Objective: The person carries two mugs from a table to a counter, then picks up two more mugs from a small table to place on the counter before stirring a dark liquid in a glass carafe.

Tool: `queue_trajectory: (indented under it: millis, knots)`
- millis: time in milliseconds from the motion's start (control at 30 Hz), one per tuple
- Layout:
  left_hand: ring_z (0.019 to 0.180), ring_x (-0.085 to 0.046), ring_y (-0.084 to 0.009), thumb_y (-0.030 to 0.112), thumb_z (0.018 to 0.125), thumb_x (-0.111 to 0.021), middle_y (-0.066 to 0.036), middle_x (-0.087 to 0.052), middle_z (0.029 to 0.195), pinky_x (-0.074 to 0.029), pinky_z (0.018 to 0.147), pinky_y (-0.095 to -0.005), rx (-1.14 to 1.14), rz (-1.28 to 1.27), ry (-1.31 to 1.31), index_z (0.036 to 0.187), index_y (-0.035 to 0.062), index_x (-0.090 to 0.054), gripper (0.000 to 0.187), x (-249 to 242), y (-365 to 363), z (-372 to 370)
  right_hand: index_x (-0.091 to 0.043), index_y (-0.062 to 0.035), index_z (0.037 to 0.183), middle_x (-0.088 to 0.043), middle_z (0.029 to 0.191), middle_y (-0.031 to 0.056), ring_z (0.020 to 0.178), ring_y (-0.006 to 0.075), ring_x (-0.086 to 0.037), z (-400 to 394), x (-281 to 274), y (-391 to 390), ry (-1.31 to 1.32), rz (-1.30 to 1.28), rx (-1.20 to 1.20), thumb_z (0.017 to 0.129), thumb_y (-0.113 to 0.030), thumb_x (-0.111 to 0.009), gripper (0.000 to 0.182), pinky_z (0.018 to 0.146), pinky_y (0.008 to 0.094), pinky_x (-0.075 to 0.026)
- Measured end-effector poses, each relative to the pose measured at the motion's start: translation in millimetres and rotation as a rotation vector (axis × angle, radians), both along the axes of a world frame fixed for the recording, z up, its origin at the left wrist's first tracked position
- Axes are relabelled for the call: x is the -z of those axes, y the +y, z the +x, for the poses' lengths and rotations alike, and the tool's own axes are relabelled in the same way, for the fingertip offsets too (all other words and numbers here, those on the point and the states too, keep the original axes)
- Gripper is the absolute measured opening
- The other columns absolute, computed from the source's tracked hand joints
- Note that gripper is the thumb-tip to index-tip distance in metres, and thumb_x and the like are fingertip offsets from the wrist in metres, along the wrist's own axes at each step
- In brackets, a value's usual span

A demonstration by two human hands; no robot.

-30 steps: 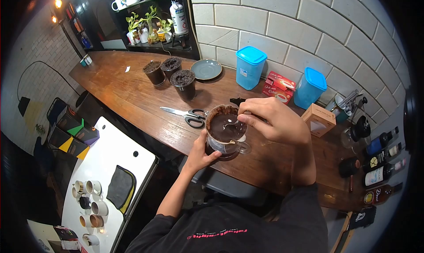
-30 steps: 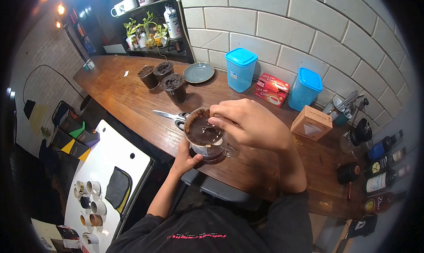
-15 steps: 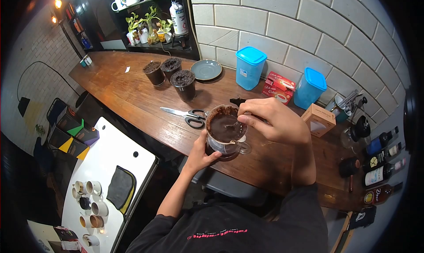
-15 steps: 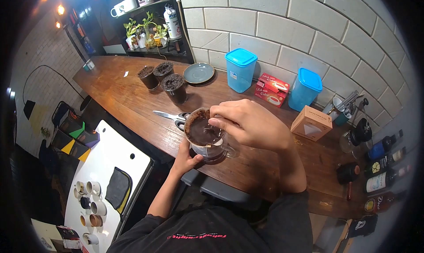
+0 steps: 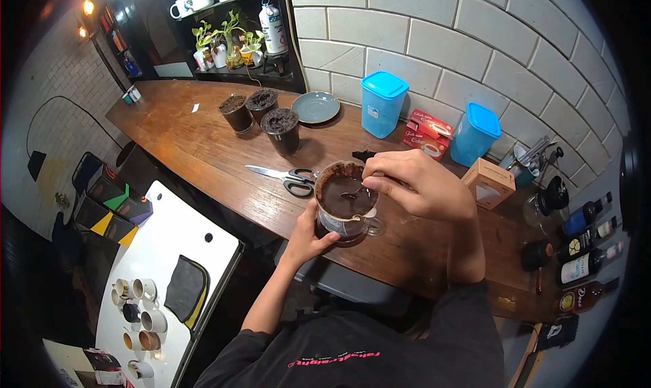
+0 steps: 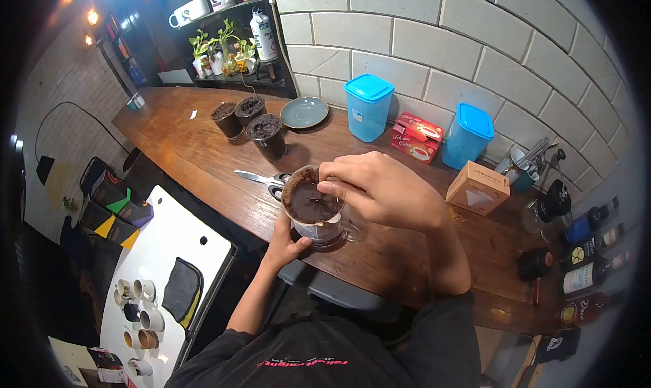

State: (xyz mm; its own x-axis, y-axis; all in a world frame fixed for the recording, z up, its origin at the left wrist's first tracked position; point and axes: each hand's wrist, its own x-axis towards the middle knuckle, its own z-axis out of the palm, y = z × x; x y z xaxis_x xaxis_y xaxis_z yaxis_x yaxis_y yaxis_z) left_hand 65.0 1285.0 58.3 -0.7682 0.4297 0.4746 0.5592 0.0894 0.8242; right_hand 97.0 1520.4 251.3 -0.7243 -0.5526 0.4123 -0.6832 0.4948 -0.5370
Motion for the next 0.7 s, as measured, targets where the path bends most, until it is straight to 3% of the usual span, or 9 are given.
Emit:
queue_trajectory:
  millis: [700]
  knots:
    - [0.116,-0.057,-0.0402,0.051,0.079,-0.075,-0.026,-0.058,0.121,-0.044,0.098,-0.0424,0.002,0.017,0.000,0.136,-0.0014,-0.037,0.086,-0.1,0.8,0.5,-0.061,0.0010,0.092,-0.058,0.078,0.0148,0.073,0.0325,-0.059,0.0,4.8,0.0,0.016,-0.010,0.014,0.094,-0.016,-0.060,0.017,0.066,0.0389,-0.045]
